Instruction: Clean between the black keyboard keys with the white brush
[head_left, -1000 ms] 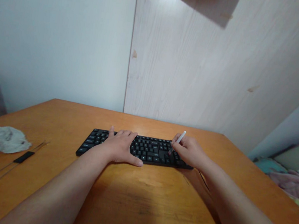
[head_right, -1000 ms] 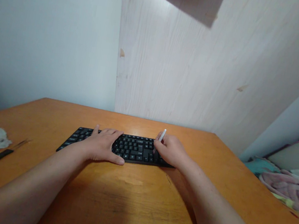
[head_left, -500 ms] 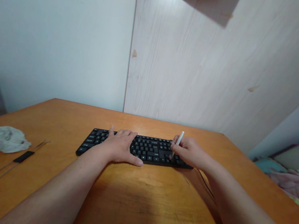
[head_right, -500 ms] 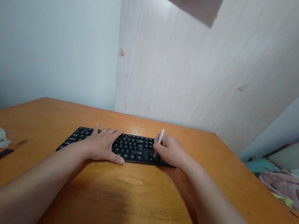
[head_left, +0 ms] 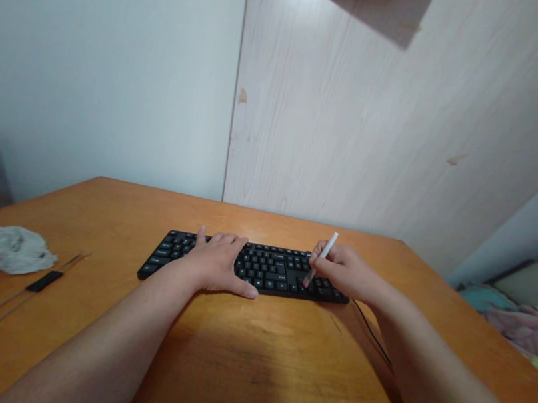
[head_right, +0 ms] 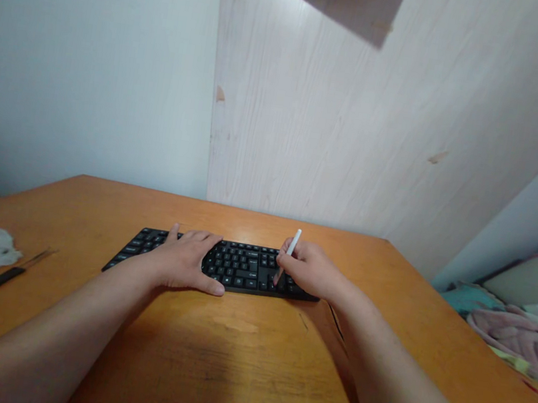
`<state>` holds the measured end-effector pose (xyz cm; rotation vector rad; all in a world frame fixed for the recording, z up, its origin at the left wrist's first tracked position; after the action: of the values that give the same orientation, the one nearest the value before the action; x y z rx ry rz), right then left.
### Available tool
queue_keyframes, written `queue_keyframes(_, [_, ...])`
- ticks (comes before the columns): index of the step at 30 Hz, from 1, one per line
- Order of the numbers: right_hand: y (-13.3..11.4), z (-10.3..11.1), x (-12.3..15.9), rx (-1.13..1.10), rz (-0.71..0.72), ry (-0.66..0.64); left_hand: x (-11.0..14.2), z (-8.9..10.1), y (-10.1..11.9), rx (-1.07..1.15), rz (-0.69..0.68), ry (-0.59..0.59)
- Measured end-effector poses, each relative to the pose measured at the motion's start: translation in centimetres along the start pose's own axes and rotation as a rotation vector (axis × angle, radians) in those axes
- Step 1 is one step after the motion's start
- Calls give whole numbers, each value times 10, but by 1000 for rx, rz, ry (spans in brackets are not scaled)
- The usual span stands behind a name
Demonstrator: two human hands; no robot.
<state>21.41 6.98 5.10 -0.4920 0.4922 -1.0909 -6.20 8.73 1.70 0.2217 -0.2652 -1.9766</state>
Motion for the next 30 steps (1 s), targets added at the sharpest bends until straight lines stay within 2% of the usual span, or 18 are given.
queue_keyframes(3, [1,-1,-1,22,21,86,-1,-1,-1,-11,2,1])
queue_keyframes(5, [0,-2,-1,56,22,97,-1,-1,-1,-13,2,-2])
queue_keyframes(7, [-3,-2,1,76,27,70,-1,-1,-1,-9,5,-6])
queue_keyframes(12, [-12,-2,5,-51,53,-140,-1,-1,0,3,11,-11])
queue_keyframes(17, [-10,-1,4,19,75,-18,-1,-1,-1,0,15,-15])
queue_keyframes(23, [-12,-4,6,-53,83,-158,-2,-2,-3,3,-1,-9])
queue_keyframes(28, [-9,-3,4,82,82,25,-3,-4,-4,4,-9,6])
queue_keyframes(30, [-7,-4,3,132,91,20,-3,-4,-4,5,-9,9])
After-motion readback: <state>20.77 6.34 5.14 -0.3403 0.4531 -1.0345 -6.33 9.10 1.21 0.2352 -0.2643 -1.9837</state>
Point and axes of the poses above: each hand's wrist, its own x-axis away from the middle knuckle, its own z-axis out of the back of the hand, y = z × x, the point moved 2 cm from there along -x, towards the middle knuckle, and after that the axes turned 7 degrees about x, right-handed, at the moved point
